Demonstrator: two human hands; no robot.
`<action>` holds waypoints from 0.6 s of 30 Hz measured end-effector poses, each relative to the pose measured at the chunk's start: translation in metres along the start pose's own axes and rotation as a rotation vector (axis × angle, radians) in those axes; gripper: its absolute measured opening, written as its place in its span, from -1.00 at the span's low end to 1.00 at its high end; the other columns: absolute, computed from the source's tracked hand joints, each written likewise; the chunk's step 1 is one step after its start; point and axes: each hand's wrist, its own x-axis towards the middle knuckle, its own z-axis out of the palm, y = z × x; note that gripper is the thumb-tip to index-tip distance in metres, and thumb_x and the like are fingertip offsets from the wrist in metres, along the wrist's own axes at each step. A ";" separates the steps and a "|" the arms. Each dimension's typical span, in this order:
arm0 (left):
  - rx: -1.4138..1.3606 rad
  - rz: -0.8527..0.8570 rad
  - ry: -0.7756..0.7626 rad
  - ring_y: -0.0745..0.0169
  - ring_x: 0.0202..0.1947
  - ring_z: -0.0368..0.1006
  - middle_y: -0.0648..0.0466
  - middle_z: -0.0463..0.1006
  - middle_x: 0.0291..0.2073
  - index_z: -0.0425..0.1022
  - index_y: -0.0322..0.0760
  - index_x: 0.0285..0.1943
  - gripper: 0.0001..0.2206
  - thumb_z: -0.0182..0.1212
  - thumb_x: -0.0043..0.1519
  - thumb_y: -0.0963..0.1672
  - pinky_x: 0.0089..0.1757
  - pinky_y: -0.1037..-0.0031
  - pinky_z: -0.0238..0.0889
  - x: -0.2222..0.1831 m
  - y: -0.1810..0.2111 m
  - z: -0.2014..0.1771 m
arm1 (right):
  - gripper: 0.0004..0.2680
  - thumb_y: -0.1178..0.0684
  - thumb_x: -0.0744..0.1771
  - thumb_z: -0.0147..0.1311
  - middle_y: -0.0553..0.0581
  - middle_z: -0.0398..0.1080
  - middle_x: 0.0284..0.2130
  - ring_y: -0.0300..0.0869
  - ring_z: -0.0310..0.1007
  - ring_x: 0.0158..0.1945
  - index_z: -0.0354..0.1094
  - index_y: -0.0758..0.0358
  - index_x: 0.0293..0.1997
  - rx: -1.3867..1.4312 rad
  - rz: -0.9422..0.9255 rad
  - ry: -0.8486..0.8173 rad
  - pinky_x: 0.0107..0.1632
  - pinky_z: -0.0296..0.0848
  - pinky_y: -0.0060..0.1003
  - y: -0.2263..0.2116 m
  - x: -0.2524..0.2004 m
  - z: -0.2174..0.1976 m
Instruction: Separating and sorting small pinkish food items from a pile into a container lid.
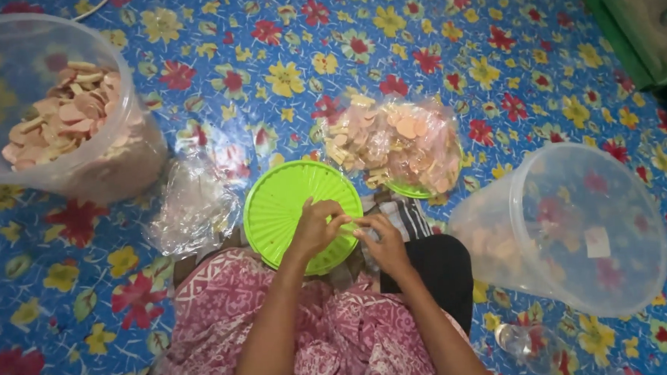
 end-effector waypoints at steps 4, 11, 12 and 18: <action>-0.072 -0.007 -0.023 0.07 -0.29 0.48 0.10 0.52 -0.50 0.50 -0.17 -0.39 -0.89 0.26 0.08 -0.09 0.15 -0.19 -0.23 0.003 -0.001 0.002 | -0.93 0.14 0.23 0.14 0.10 0.41 -0.44 -0.02 0.44 -0.22 0.47 0.18 -0.30 0.026 -0.061 0.074 -0.09 0.35 -0.20 0.013 0.003 0.010; -0.136 0.011 0.063 0.08 -0.31 0.48 0.12 0.52 -0.52 0.51 -0.16 -0.40 -0.89 0.25 0.09 -0.08 0.14 -0.19 -0.20 0.004 -0.012 0.001 | -0.98 0.10 0.21 0.20 0.04 0.42 -0.54 -0.09 0.45 -0.32 0.49 0.13 -0.43 0.006 -0.115 0.160 -0.17 0.37 -0.26 0.000 0.002 0.002; -0.158 0.016 0.074 0.08 -0.34 0.48 0.12 0.51 -0.55 0.51 -0.16 -0.43 -0.88 0.26 0.09 -0.07 0.13 -0.21 -0.20 0.003 -0.012 0.001 | -0.98 0.09 0.21 0.20 0.05 0.42 -0.55 -0.07 0.46 -0.32 0.49 0.14 -0.43 0.005 -0.114 0.167 -0.18 0.38 -0.25 -0.004 0.000 -0.001; -0.223 0.054 0.080 0.07 -0.38 0.49 0.12 0.50 -0.61 0.49 -0.17 -0.47 -0.79 0.23 0.11 -0.01 0.11 -0.13 -0.11 -0.003 -0.009 0.000 | -0.97 0.09 0.21 0.18 0.06 0.41 -0.57 -0.08 0.45 -0.38 0.48 0.14 -0.46 0.023 -0.070 0.182 -0.23 0.37 -0.27 -0.017 -0.011 -0.010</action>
